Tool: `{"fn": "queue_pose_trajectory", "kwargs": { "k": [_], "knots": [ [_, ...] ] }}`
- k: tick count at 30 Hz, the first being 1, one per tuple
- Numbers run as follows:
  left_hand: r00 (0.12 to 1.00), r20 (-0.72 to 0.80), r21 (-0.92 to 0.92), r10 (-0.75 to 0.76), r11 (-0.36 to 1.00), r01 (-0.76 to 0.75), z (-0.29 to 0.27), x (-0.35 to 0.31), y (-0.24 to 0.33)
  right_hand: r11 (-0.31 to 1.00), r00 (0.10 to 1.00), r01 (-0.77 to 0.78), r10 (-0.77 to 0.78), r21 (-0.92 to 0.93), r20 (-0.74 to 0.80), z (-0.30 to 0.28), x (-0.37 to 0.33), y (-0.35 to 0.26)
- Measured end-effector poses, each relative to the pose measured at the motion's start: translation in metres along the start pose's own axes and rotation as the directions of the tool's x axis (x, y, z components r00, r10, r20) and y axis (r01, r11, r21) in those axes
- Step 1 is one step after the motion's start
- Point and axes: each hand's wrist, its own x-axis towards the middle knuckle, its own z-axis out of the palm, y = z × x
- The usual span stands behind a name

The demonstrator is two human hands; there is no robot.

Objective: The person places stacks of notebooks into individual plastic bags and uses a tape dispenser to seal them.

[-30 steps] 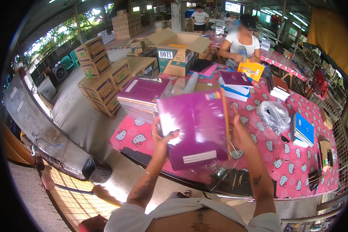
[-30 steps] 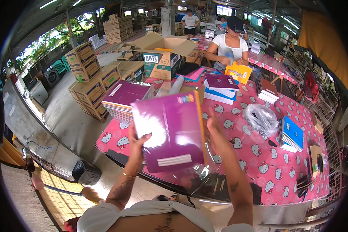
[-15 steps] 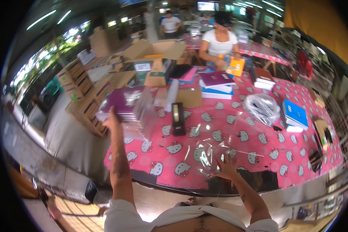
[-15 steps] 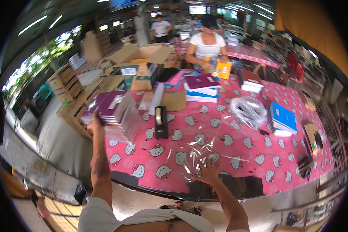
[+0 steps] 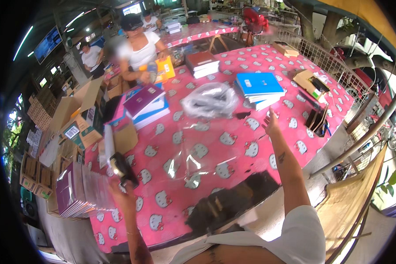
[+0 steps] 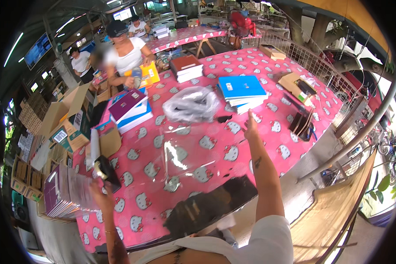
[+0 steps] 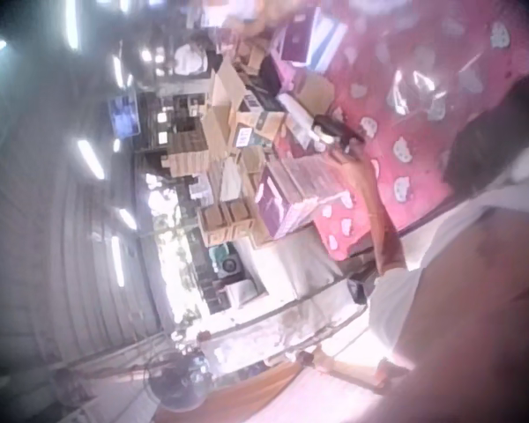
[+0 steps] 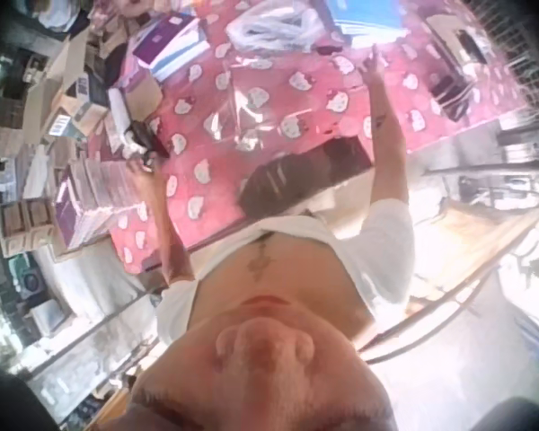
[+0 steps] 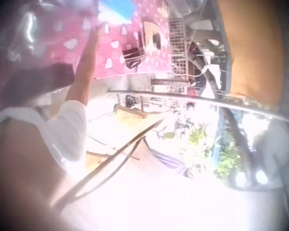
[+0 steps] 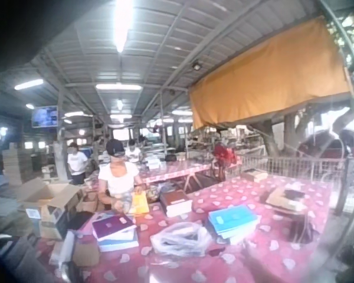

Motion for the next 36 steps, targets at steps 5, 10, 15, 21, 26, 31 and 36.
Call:
{"fn": "queue_pose_trajectory", "kwargs": {
  "k": [5, 10, 15, 21, 26, 31, 36],
  "knots": [
    [0.792, 0.467, -0.178, 0.394, 0.919, -0.352, 0.104, -0.081, 0.123, 1.000, 0.993, 0.028, -0.027, 0.013, -0.115, -0.028, 0.114, -0.075],
    [0.788, 0.534, -0.165, 0.306, 0.952, -0.258, 0.122, -0.100, 0.174, 0.940, 0.925, 0.322, -0.287, -0.112, 0.250, -0.030, 0.183, -0.086],
    [0.815, 0.558, -0.142, 0.155, 0.986, -0.090, 0.147, -0.098, 0.181, 0.972, 0.996, 0.079, -0.069, 0.221, -0.051, -0.016, 0.233, -0.089],
    [0.823, 0.520, -0.037, 0.228, 0.969, -0.246, 0.144, -0.099, 0.192, 0.871, 0.946, 0.296, -0.211, 0.393, -0.244, 0.037, 0.223, -0.109],
    [0.821, 0.514, -0.128, 0.249, 0.968, -0.214, 0.145, -0.099, 0.189, 0.769, 0.830, 0.554, -0.481, 0.319, -0.282, 0.069, 0.176, -0.138],
    [0.916, 0.331, -0.265, 0.228, 0.954, -0.142, 0.134, -0.070, 0.205, 0.569, 0.594, 0.805, -0.775, -0.170, 0.215, 0.085, 0.030, -0.193],
    [0.938, 0.160, -0.758, 0.308, 0.647, -0.083, 0.126, 0.034, 0.259, 0.616, 0.561, 0.767, -0.509, -0.179, 0.654, 0.093, -0.163, -0.221]
  ]
}}
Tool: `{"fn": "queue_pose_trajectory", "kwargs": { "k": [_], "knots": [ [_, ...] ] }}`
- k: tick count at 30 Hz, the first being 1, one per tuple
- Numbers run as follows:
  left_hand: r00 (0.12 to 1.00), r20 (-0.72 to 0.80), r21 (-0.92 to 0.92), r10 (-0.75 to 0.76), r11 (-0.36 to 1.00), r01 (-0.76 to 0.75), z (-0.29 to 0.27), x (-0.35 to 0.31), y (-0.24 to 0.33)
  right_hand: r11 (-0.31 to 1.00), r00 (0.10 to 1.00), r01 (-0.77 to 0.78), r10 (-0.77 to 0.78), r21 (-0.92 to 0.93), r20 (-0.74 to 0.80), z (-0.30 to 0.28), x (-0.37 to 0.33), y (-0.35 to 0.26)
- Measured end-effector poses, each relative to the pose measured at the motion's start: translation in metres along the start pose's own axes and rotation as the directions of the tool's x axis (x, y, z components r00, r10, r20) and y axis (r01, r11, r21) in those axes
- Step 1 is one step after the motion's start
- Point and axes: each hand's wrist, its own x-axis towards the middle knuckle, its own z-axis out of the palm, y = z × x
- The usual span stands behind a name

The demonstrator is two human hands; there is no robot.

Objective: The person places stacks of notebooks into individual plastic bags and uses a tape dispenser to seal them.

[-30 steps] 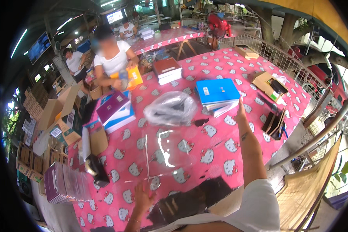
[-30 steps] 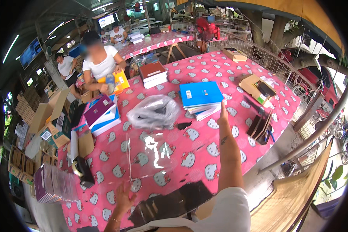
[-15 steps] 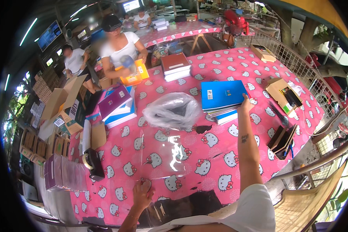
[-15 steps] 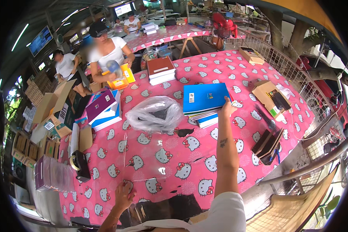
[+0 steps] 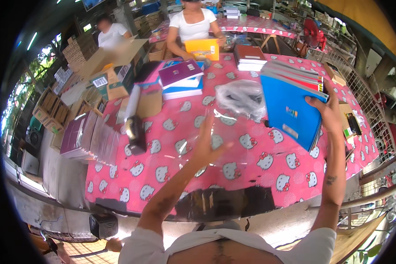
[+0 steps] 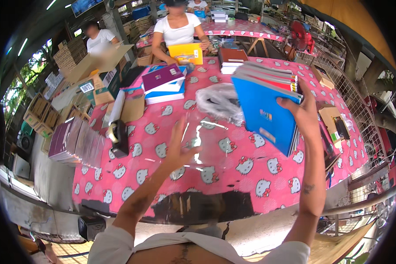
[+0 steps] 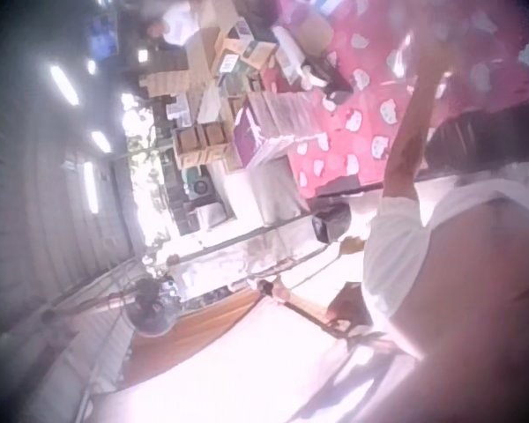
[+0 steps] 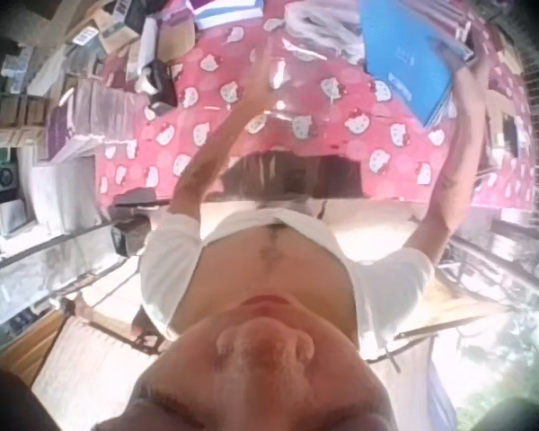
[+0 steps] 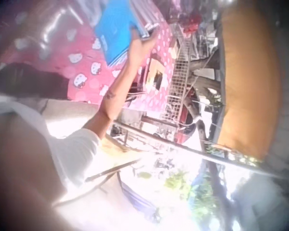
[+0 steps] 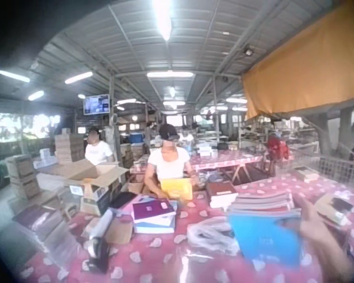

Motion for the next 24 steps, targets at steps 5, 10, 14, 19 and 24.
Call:
{"fn": "queue_pose_trajectory", "kwargs": {
  "k": [5, 10, 14, 19, 24],
  "knots": [
    [0.951, 0.290, -0.196, -0.107, 0.966, 0.169, -0.061, -0.032, 0.006, 0.962, 0.912, -0.273, 0.254, 0.013, 0.323, 0.046, -0.107, -0.029],
    [0.900, 0.387, -0.448, -0.200, 0.812, 0.373, -0.149, -0.149, 0.039, 0.931, 0.831, -0.291, 0.131, 0.223, 0.540, 0.098, -0.231, -0.008],
    [0.844, 0.449, -0.255, -0.295, 0.863, 0.437, -0.190, -0.190, 0.020, 0.938, 0.805, -0.296, 0.145, 0.178, 0.575, 0.139, -0.292, 0.016],
    [0.917, 0.217, -0.409, -0.335, 0.822, 0.397, -0.169, -0.229, -0.010, 0.903, 0.959, -0.168, 0.057, 0.395, 0.277, 0.208, -0.341, 0.038],
    [0.919, 0.224, -0.460, -0.325, 0.796, 0.394, -0.169, -0.206, 0.007, 0.938, 0.986, -0.107, 0.057, 0.330, 0.159, 0.208, -0.339, 0.054]
  ]
}}
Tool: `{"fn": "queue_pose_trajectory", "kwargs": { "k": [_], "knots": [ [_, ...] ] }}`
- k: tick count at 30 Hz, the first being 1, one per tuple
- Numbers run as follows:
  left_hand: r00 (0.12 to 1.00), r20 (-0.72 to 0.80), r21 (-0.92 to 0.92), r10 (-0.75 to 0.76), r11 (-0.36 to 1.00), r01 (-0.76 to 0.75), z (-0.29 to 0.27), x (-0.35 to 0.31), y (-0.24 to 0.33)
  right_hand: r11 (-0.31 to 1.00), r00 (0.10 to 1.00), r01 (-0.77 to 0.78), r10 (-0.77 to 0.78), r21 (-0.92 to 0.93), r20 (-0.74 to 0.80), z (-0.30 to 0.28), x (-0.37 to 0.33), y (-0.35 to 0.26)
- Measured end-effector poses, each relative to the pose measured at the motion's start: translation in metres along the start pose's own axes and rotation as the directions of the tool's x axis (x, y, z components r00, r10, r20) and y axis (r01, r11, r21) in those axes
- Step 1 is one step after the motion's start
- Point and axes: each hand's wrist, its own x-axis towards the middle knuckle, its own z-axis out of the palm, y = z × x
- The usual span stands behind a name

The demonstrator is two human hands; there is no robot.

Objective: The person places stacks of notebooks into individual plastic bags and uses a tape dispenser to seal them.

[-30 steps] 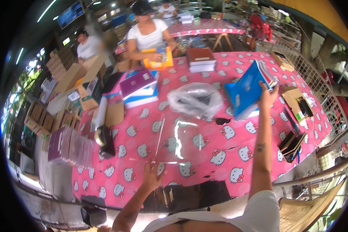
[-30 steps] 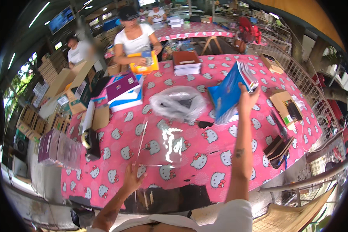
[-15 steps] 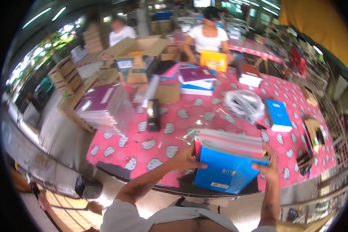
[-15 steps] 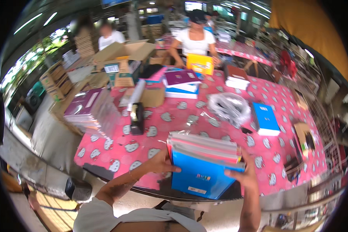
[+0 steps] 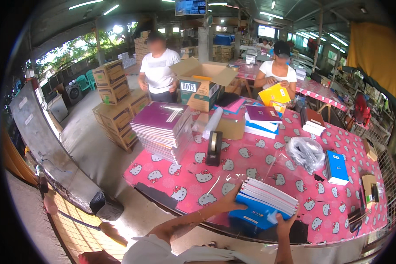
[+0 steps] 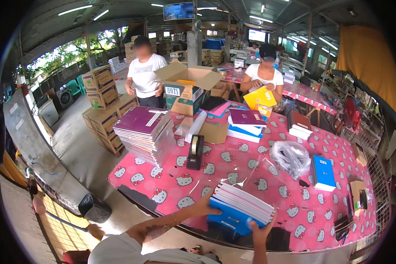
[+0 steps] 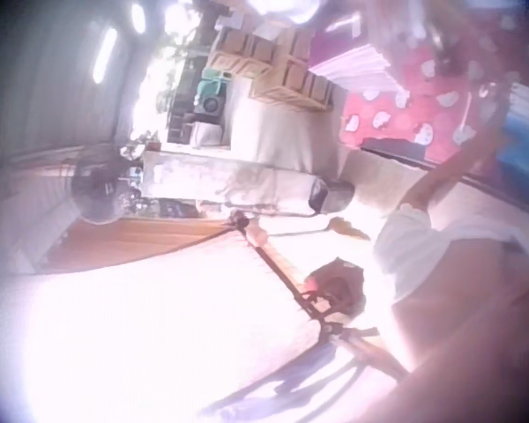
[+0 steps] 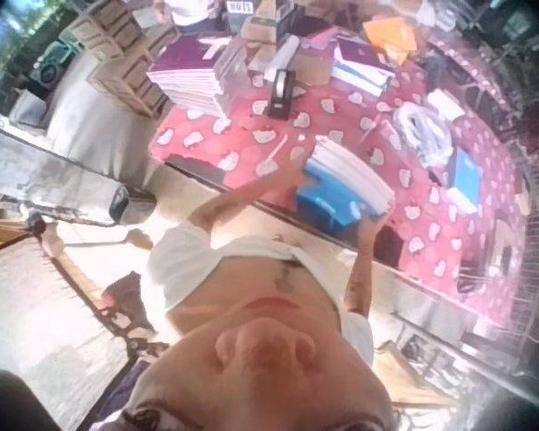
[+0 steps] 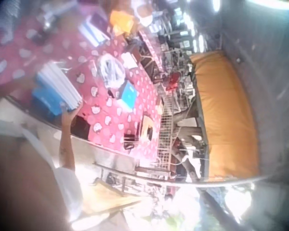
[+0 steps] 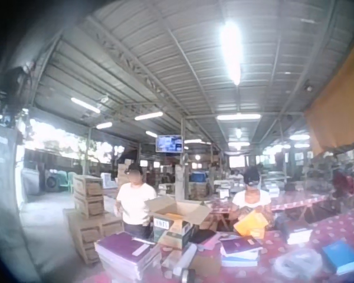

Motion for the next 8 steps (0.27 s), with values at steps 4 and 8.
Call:
{"fn": "queue_pose_trajectory", "kwargs": {
  "k": [4, 8],
  "knots": [
    [0.990, 0.050, -0.054, -0.130, 0.990, 0.132, -0.005, -0.005, 0.012, 0.998, 0.997, -0.032, 0.029, 0.050, 0.072, -0.008, -0.006, 0.018],
    [0.995, 0.039, -0.030, -0.093, 0.995, 0.094, -0.003, -0.005, 0.002, 1.000, 0.987, -0.025, 0.023, 0.007, 0.159, -0.009, -0.006, 0.028]
  ]
}}
